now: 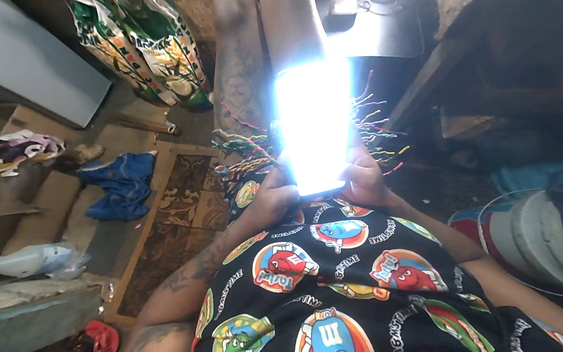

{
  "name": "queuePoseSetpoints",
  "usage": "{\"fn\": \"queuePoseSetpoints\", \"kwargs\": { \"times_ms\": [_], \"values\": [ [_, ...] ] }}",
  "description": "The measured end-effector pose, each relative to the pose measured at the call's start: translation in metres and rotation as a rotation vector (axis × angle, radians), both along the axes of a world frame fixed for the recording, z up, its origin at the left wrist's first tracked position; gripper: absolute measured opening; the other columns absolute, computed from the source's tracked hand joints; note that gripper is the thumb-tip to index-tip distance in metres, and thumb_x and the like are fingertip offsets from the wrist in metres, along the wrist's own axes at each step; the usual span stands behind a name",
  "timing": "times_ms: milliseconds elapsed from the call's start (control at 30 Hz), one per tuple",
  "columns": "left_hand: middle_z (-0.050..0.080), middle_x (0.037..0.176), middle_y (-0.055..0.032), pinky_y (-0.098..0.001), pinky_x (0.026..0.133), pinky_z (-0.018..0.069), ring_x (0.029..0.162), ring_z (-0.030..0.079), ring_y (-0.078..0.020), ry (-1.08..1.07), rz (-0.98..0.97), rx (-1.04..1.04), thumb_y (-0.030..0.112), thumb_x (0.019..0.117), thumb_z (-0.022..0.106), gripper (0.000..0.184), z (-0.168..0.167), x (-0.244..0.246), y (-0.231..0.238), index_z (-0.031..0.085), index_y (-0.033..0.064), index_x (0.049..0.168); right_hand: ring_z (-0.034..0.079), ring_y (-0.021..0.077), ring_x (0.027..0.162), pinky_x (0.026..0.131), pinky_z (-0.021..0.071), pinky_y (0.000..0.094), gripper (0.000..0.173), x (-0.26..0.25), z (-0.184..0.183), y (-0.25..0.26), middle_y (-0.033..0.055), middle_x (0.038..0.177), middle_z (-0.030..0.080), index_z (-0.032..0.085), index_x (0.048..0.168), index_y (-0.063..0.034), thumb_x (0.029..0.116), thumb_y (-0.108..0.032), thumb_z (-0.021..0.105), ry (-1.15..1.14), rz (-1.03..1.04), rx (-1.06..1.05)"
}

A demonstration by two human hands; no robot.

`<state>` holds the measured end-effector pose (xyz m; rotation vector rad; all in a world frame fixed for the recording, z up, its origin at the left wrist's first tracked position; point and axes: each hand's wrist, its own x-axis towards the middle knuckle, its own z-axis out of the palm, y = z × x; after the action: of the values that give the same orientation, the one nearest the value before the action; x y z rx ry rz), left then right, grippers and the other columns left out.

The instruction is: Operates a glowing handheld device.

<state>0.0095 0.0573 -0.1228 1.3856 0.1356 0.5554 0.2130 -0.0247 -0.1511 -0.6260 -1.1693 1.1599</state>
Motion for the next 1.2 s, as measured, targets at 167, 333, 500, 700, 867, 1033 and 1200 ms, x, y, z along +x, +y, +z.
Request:
{"fn": "queuePoseSetpoints", "kwargs": {
  "times_ms": [167,333,500,700,867,1033,1200],
  "values": [
    [0.066,0.074,0.0022,-0.0182,0.053,0.0537,0.057,0.062,-0.0035,0.109,0.036,-0.011,-0.003,0.0833,0.044,0.031,0.015,-0.002,-0.005,0.053,0.0138,0.107,0.068,0.0101,0.082,0.058,0.0586,0.0274,0.083,-0.001,0.004,0.002,0.0038,0.118,0.061,0.019,0.153,-0.0225,0.0789,0.010,0.041,-0.014,0.005,-0.012],
    [0.066,0.078,0.0020,-0.0188,0.055,0.0544,0.061,0.063,-0.0034,0.076,0.022,-0.002,-0.002,0.0845,0.044,0.031,0.009,-0.002,-0.003,0.053,0.0138,0.109,0.068,0.0076,0.081,0.060,0.0588,0.0265,0.039,-0.006,0.004,0.001,-0.0006,0.108,0.064,0.037,0.142,-0.0236,0.1040,-0.015,0.035,0.008,-0.047,0.030],
    [0.065,0.079,-0.0007,-0.0217,0.059,0.0544,0.066,0.064,-0.0051,0.005,0.025,0.034,-0.003,0.0844,0.046,0.025,-0.006,0.001,0.002,0.055,0.0083,0.104,0.067,0.0087,0.087,0.061,0.0590,0.0273,0.059,-0.003,0.001,0.001,0.0007,0.117,0.060,0.026,0.150,-0.0247,0.0946,-0.008,0.040,0.008,-0.016,0.022],
    [0.067,0.084,-0.0010,-0.0225,0.062,0.0561,0.070,0.065,-0.0054,0.031,0.029,0.015,-0.003,0.0873,0.045,0.027,-0.003,0.000,0.000,0.056,0.0085,0.109,0.065,0.0048,0.075,0.056,0.0563,0.0232,0.032,-0.004,-0.001,-0.003,-0.0034,0.099,0.064,0.044,0.133,-0.0259,0.1027,-0.017,0.042,0.041,-0.049,-0.043],
    [0.067,0.080,-0.0021,-0.0222,0.058,0.0551,0.065,0.065,-0.0063,0.041,0.025,0.024,-0.003,0.0856,0.045,0.025,-0.001,0.000,0.000,0.055,0.0076,0.106,0.067,0.0072,0.084,0.061,0.0582,0.0251,0.064,-0.001,-0.003,-0.001,0.0003,0.113,0.062,0.029,0.148,-0.0235,0.0904,0.000,0.042,0.025,0.005,0.009],
    [0.067,0.081,-0.0018,-0.0224,0.061,0.0548,0.067,0.064,-0.0058,0.034,0.033,0.043,-0.003,0.0847,0.046,0.026,-0.002,0.000,0.001,0.056,0.0072,0.106,0.068,0.0102,0.090,0.065,0.0603,0.0293,0.056,-0.004,0.000,0.001,0.0013,0.117,0.061,0.027,0.150,-0.0252,0.0976,-0.007,0.035,0.005,-0.033,-0.013],
    [0.066,0.083,0.0031,-0.0188,0.062,0.0541,0.070,0.063,-0.0016,0.038,0.041,0.026,-0.004,0.0853,0.045,0.029,0.007,-0.002,-0.004,0.055,0.0118,0.108,0.068,0.0088,0.089,0.063,0.0598,0.0273,0.077,-0.002,-0.002,0.002,0.0015,0.123,0.059,0.017,0.156,-0.0251,0.0873,0.001,0.040,0.017,-0.005,0.021]
  ]
}}
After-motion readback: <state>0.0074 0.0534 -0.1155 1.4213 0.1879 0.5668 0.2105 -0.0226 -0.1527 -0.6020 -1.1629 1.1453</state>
